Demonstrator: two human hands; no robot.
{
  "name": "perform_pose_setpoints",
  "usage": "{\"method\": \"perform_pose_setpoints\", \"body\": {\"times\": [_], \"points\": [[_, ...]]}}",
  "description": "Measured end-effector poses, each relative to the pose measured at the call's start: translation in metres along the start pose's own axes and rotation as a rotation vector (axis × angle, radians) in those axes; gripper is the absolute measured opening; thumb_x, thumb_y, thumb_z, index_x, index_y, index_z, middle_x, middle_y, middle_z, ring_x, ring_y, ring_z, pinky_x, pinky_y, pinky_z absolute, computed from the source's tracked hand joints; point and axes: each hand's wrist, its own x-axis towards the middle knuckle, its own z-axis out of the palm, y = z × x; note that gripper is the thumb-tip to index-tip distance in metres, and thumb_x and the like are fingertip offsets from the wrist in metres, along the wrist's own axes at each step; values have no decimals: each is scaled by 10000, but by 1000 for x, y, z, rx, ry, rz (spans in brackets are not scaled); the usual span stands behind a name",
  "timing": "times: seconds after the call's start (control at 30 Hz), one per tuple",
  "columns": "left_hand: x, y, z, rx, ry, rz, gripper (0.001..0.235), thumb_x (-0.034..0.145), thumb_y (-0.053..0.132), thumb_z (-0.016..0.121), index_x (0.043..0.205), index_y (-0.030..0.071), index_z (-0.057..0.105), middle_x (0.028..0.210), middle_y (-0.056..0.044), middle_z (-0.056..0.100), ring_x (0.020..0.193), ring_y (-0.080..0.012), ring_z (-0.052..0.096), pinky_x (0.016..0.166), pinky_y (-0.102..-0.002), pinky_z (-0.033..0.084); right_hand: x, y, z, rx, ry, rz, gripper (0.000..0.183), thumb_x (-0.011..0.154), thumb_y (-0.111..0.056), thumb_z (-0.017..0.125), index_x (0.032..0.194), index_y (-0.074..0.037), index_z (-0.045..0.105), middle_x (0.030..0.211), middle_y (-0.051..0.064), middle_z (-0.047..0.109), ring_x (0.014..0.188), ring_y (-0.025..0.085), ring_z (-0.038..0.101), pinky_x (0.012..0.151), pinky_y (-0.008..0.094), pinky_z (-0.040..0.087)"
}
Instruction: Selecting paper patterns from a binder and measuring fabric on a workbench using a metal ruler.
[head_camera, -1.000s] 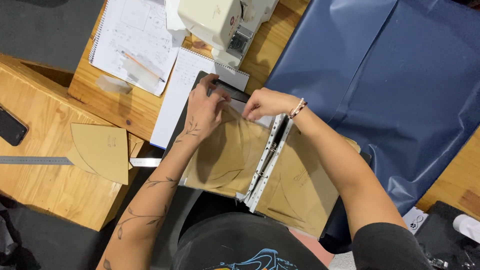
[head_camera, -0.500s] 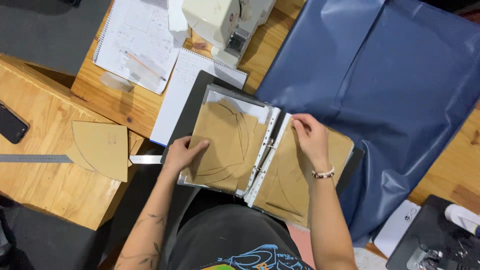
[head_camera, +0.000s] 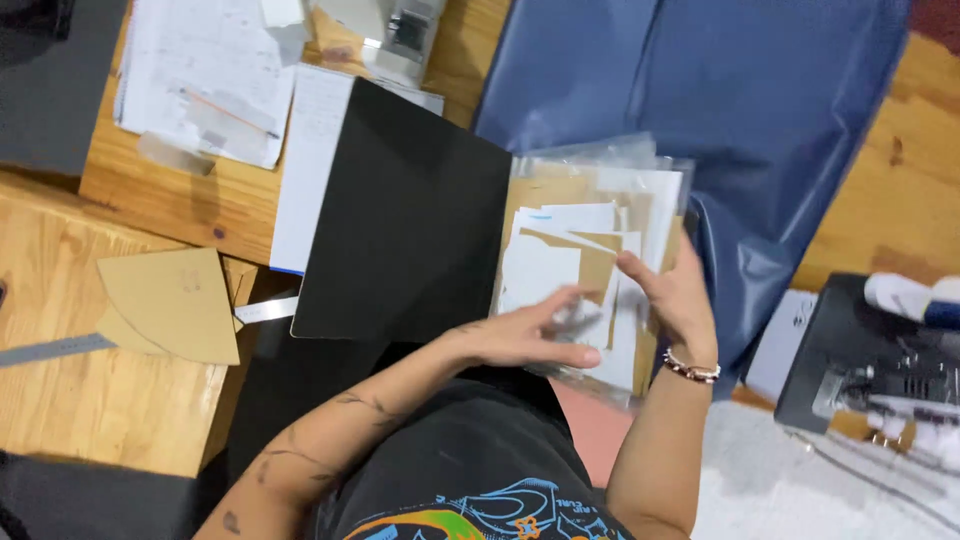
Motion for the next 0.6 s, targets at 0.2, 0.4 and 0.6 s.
{"method": "perform_pose_setpoints", "body": {"times": [0.2,0.4,0.6], "points": [[-25,-46,-24,1300,748,528,836,660,257,909,1412,171,554,1432,-317,509,1386,-544,436,1097,-678,361,10,160,-11,-192,331,312,751,732,-442,957,1348,-171,624,1019,26,764,955,191,731,833,366,589],[-130,-91,-151,720,1251,-309,1134,853,617,824,1660,130,195,1585,-373,228,1366,-582,442,1097,-656,420,-30,140,-2,-254,448,349,888,867,-595,828,1484,-66,472,1396,246,522,1305,404,554,1102,496,472],[-153,4,-68,-83,189,266,1371,687,895,661,1616,20,161,1266,-370,679,1187,-517,662,1065,-715,402,-35,160,-13,-37,356,504,1014,983,-871,471,1448,29,509,1369,268,586,1194,359,641,951,448,573]]}}
